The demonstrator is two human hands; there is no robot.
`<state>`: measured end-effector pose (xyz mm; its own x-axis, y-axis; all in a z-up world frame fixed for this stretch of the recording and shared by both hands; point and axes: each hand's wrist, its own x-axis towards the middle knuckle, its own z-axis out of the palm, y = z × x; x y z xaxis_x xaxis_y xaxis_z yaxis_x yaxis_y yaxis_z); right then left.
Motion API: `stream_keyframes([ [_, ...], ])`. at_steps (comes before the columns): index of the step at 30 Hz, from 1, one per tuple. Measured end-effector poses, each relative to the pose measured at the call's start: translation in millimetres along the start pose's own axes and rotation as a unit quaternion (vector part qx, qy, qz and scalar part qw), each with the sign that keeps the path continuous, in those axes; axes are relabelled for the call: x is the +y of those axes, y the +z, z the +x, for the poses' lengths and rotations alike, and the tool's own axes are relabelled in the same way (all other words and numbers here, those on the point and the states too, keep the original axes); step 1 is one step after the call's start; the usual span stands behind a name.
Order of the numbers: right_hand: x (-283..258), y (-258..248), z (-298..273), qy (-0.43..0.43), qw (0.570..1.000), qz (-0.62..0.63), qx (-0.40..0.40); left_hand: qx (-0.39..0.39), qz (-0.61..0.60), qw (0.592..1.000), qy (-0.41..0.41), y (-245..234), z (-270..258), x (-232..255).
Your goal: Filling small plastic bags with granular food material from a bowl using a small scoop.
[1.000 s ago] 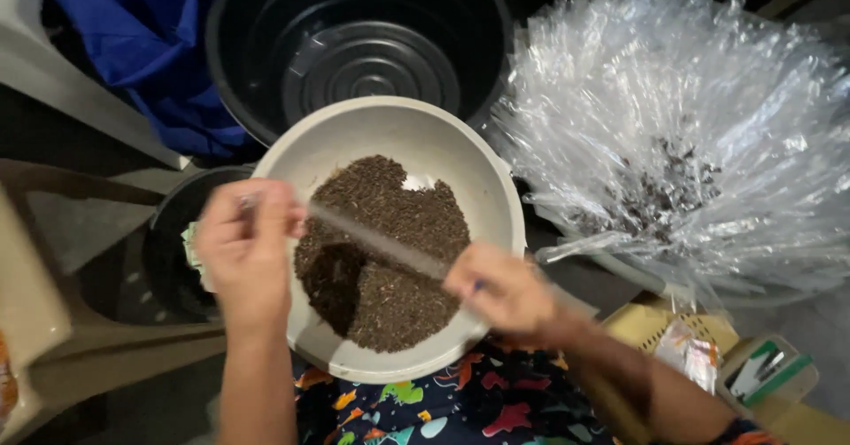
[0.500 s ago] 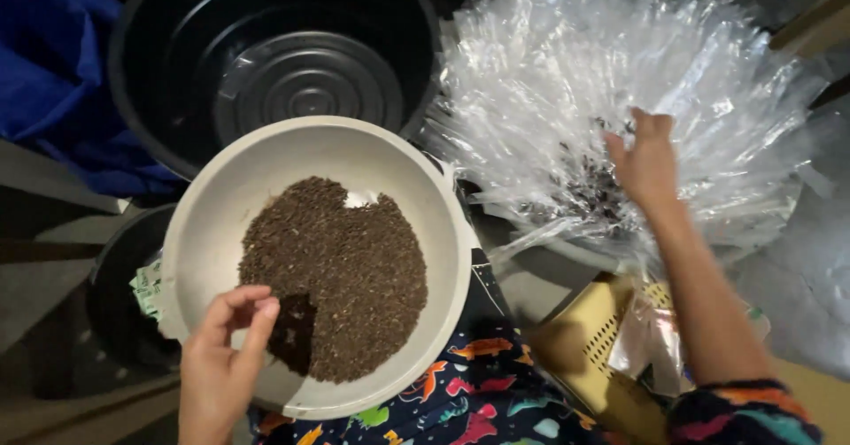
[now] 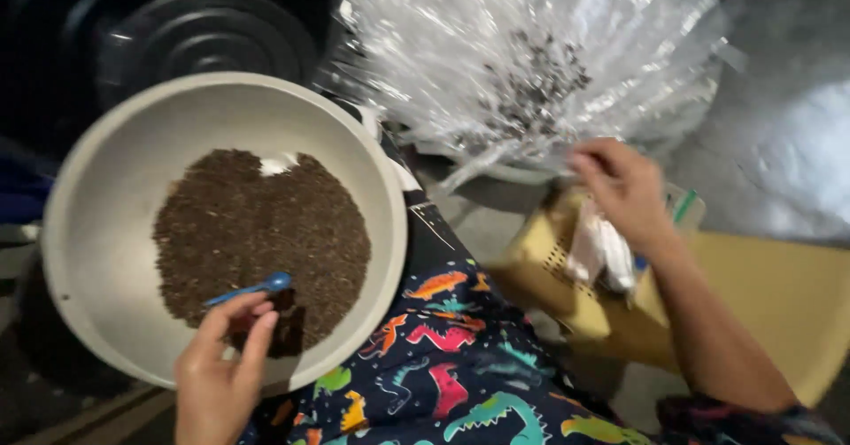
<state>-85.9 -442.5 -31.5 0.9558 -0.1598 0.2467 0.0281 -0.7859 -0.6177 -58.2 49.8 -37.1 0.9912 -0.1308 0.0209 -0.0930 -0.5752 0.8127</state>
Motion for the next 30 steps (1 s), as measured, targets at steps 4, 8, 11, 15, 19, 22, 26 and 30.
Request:
stream_keyframes([
  [4,86,-8,-72,0.316,0.92,-0.157,-0.167,-0.008,-0.005,1.0,-0.014,2,-1,16],
  [8,87,55,-113,0.489,0.787,-0.204,-0.316,-0.031,0.013,0.999,-0.019,-1,0,37],
  [11,159,111,-178,0.287,0.897,-0.289,-0.169,-0.012,0.011,1.0,-0.014,-4,-6,38],
  [15,147,96,-159,0.488,0.858,-0.093,-0.13,-0.01,0.012,0.998,-0.059,-9,-10,35],
  [19,194,89,-180,0.484,0.859,-0.135,-0.102,-0.001,0.003,1.0,-0.031,-12,-10,38],
  [22,196,70,-180,0.394,0.896,-0.157,-0.127,0.003,-0.019,1.0,-0.005,-12,-11,38],
  [26,105,2,-128,0.375,0.903,-0.155,-0.142,0.023,-0.032,0.998,0.046,-16,-13,37],
  [30,-44,-34,-57,0.153,0.986,0.064,-0.013,0.027,-0.084,0.992,0.09,-11,-9,41],
])
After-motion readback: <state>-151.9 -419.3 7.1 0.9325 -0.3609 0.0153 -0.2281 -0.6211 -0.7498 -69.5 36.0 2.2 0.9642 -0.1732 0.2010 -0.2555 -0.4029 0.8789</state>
